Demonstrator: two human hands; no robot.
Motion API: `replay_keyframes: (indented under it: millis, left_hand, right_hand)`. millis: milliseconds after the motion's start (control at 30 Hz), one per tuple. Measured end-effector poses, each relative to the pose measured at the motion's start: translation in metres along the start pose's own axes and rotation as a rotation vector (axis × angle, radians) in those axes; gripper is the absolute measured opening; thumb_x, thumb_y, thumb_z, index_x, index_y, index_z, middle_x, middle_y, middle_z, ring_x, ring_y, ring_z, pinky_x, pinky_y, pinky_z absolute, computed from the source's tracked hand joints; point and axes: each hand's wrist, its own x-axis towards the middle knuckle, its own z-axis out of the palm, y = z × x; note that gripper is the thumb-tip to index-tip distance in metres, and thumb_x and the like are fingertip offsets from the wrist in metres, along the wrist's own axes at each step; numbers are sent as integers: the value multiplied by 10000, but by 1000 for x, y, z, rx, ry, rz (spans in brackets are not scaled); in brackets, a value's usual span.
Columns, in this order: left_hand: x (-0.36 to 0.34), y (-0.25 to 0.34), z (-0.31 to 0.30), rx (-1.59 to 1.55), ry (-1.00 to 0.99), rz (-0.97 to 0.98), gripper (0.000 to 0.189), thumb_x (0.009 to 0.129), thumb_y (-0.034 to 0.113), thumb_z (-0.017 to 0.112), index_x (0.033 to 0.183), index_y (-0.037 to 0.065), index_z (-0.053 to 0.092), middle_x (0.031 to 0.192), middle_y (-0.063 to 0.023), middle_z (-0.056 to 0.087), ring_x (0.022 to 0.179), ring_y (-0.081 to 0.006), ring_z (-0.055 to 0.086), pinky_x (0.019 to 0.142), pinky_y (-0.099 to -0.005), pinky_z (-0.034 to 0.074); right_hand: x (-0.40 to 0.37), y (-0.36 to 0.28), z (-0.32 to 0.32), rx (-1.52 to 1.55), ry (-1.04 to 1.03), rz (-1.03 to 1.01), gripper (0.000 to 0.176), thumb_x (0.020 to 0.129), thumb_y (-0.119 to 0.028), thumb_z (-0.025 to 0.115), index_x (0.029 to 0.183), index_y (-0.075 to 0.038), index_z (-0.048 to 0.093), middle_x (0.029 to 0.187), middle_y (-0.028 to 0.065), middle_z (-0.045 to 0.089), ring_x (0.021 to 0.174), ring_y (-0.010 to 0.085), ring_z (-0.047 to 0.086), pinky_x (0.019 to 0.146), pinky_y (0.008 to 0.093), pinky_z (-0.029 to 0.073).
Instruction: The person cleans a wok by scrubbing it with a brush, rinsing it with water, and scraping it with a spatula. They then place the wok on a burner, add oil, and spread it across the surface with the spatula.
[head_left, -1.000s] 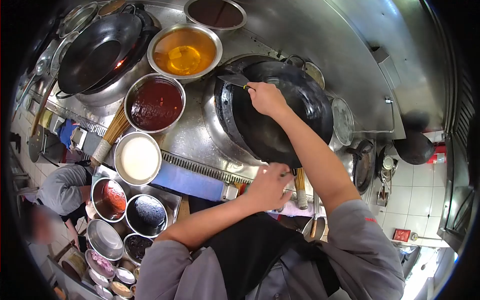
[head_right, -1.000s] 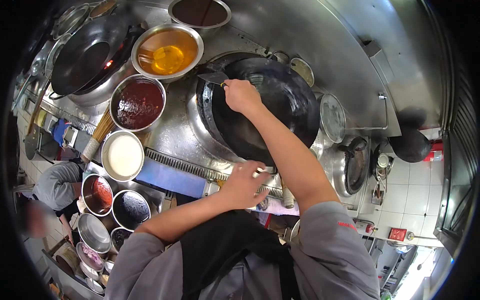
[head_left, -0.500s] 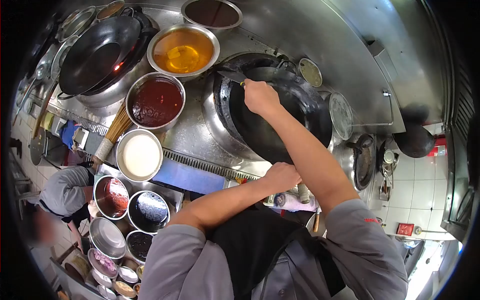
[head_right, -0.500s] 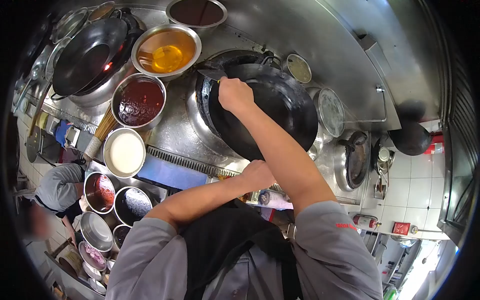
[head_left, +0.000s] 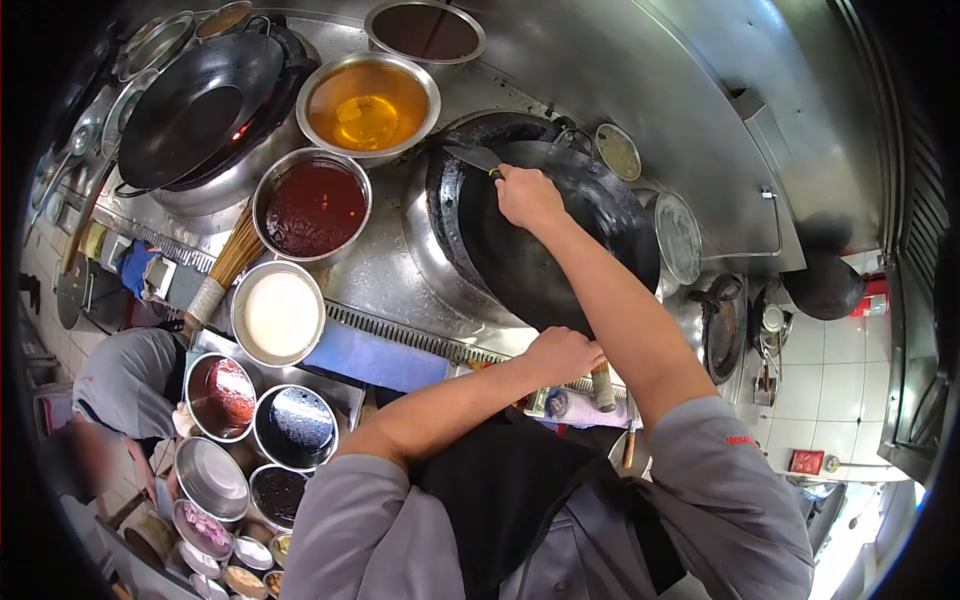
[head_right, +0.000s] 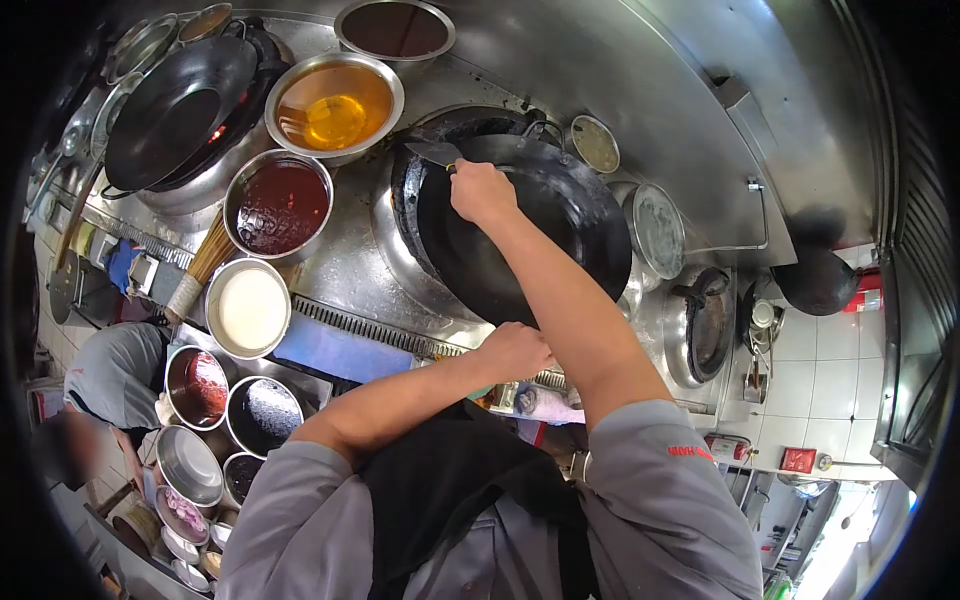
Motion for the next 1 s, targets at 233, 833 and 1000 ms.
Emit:
replay_keyframes:
  millis: [233,833,1000]
  left_hand:
    - [1,3,-3,-2,29,16,275,929,316,499,896,83,642,712,-118,675,653,-319,675,585,-448,547]
    - [-2,8,-2,91,59,-47,258,880,294,542,805,84,672,764,-133,684,690,-324,677,623,-456,545]
    - [0,7,1,36,63,-78,324,880,333,537,819,51,687,785,-163,683,737,-351,672,665,-484,534]
  right_hand:
    - [-1,0,-4,-32,-13,-14,275,934,-251,504,1089,-64,633,1037,202,668,988,389,644,841,481,525]
    - [0,15,14,22,160,-19,221,882,-188,531,946,-57,697,953,206,686,914,388,669,785,474,544]
    - [6,25,16,1,150,-8,201,846,-134,538,935,-58,701,957,207,687,917,387,670,798,467,545]
